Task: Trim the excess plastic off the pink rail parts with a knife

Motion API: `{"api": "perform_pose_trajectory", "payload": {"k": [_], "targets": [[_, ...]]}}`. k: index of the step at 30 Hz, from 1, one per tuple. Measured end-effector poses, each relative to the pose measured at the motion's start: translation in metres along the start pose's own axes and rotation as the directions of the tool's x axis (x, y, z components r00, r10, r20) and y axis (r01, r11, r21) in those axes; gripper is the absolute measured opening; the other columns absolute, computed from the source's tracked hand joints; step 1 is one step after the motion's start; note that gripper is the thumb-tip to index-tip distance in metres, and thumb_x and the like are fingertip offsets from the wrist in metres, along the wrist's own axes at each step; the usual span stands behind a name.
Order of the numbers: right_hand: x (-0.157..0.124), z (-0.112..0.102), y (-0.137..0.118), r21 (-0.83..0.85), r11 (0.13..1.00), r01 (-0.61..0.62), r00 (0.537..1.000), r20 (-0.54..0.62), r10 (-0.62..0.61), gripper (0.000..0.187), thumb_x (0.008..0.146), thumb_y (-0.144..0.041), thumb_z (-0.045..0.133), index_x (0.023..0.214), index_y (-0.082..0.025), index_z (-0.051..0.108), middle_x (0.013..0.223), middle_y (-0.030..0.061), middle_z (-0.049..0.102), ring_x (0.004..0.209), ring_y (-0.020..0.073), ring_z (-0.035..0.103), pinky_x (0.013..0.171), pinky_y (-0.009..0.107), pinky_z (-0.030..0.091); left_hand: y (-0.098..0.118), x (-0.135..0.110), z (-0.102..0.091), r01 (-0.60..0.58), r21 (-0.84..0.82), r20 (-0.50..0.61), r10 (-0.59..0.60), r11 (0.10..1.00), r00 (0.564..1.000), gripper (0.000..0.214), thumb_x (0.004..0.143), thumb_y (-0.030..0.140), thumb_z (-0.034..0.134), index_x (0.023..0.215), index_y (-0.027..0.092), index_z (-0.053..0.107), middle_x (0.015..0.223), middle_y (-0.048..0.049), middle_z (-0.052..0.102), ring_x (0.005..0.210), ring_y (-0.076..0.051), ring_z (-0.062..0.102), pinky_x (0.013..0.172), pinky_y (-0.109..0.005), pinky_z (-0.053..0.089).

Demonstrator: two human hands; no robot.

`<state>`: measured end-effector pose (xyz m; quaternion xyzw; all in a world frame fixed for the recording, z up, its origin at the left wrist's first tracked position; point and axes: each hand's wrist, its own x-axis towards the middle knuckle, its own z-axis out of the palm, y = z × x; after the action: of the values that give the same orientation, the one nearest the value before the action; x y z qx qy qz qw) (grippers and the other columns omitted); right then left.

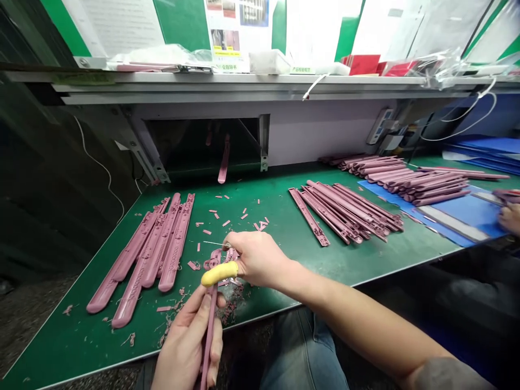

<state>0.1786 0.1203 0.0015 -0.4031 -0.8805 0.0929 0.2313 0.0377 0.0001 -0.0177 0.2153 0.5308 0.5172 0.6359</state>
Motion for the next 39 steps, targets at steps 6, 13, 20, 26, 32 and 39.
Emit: {"api": "perform_pose_trajectory", "payload": {"k": [6,13,20,26,32,39], "targets": [[-0.007,-0.002,-0.001,-0.098,0.994,0.05,0.999,0.011,-0.049,0.036,0.084,-0.053,0.06,0.078,-0.019,0.052,0.07,-0.0023,0.06,0.057,0.0116,0.049,0.05,0.024,0.018,-0.003,0.015,-0.005,-0.078,-0.339,-0.052,0.064,0.937,0.997,0.029,0.065,0.015,0.08,0.092,0.018,0.07,0.076,-0.0022,0.064,0.064,-0.009,0.059,0.061,-0.018,0.055],[-0.006,-0.008,-0.007,-0.108,0.993,0.054,0.998,0.014,-0.053,0.045,0.086,-0.063,0.052,0.076,-0.019,0.049,0.068,-0.0018,0.058,0.055,0.0125,0.049,0.049,0.024,0.017,-0.003,0.017,-0.008,-0.103,-0.333,-0.027,0.099,0.937,0.995,0.022,0.07,0.011,0.074,0.092,0.016,0.074,0.08,-0.0048,0.068,0.069,-0.01,0.062,0.07,-0.019,0.056],[-0.059,0.019,-0.058,0.012,0.964,0.265,0.939,0.223,-0.261,0.035,0.088,-0.053,0.053,0.08,-0.019,0.051,0.071,0.0012,0.062,0.053,0.0148,0.053,0.046,0.025,0.017,0.027,0.039,-0.003,-0.236,-0.293,-0.057,0.229,0.927,0.972,0.023,0.079,0.007,0.063,0.098,0.014,0.071,0.075,-0.0028,0.064,0.062,-0.008,0.059,0.054,-0.015,0.05],[-0.123,0.052,-0.075,0.242,0.845,0.477,0.764,0.361,-0.534,0.028,0.086,-0.042,0.061,0.071,-0.021,0.051,0.058,-0.0045,0.059,0.046,0.0124,0.05,0.042,0.024,0.021,0.054,0.06,-0.007,-0.335,-0.37,-0.081,0.33,0.866,0.941,0.019,0.084,0.006,0.053,0.093,0.015,0.067,0.076,0.0006,0.055,0.063,-0.004,0.055,0.054,-0.012,0.047],[-0.039,0.014,-0.022,0.173,0.985,-0.016,0.994,-0.1,0.034,0.048,0.084,-0.063,0.054,0.099,-0.018,0.058,0.085,0.005,0.068,0.075,0.0182,0.063,0.063,0.025,0.039,0.018,0.024,-0.008,-0.097,-0.32,0.047,0.118,0.942,0.992,0.037,0.082,0.014,0.061,0.118,0.021,0.06,0.074,0.0015,0.056,0.037,0.0,0.042,0.029,-0.009,0.033],[-0.026,0.006,-0.024,0.016,0.996,-0.088,0.993,-0.075,0.089,0.044,0.078,-0.062,0.061,0.091,-0.02,0.056,0.082,0.0032,0.065,0.068,0.0169,0.057,0.058,0.024,0.032,-0.003,0.004,-0.013,0.102,-0.375,0.188,-0.032,0.921,0.982,0.041,0.084,0.028,0.064,0.124,0.029,0.057,0.052,0.0037,0.049,0.03,0.0,0.039,0.032,-0.007,0.026]]}}
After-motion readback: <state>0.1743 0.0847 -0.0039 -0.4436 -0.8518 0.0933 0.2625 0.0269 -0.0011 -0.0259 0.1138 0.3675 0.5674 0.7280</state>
